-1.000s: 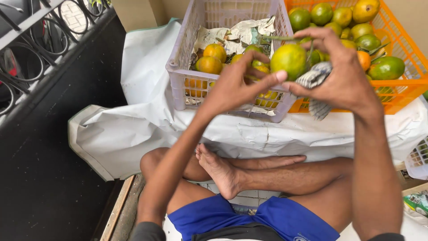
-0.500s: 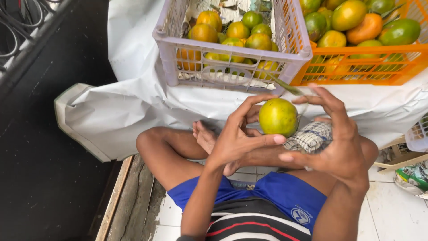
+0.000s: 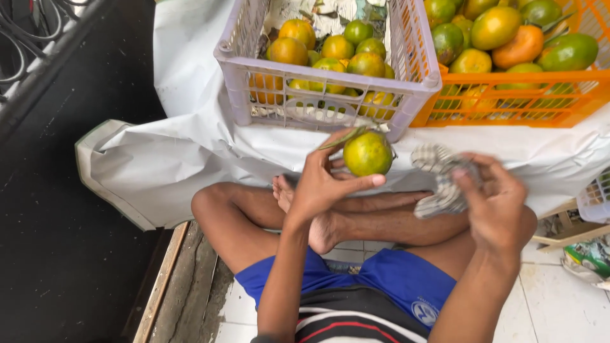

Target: A person sitting on the floor wipes oranges with a cloth and sorts them into different plastic crates.

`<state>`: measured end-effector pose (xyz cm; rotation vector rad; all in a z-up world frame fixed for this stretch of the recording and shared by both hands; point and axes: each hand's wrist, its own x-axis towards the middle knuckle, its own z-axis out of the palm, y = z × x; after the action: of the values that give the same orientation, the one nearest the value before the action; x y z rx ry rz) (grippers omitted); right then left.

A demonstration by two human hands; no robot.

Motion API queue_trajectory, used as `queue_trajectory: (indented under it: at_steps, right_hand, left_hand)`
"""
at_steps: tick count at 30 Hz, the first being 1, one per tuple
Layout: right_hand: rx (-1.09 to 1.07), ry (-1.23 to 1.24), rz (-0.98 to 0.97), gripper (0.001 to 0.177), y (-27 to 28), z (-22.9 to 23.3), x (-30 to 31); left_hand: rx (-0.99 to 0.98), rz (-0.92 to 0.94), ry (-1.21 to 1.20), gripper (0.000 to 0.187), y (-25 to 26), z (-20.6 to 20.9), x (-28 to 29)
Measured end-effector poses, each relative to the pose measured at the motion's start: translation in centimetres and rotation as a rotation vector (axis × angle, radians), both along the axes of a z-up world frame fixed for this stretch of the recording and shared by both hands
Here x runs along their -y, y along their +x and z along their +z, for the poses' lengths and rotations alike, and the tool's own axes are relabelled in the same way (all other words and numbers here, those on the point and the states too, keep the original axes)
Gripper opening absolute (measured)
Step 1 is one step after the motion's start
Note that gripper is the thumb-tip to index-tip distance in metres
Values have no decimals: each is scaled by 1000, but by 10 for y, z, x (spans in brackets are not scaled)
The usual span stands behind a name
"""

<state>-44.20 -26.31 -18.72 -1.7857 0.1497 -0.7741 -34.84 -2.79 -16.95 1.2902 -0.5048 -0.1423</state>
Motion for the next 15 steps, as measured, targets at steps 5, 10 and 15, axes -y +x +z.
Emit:
queue_trajectory:
  at_steps: [5,10,15]
  right_hand:
    - [-173,-160,-167,18,-11,42,-19]
    - [-126,-618,-516,25,2,-25,-26]
    - [141,-356,-276,13,0,-3,-54]
  left_hand:
    - [-39,76,-19,82,4,-17,10]
    - [-180,103,-147,85,-12,-56,20]
    - [-317,-7,-312,84,-24,-53,25]
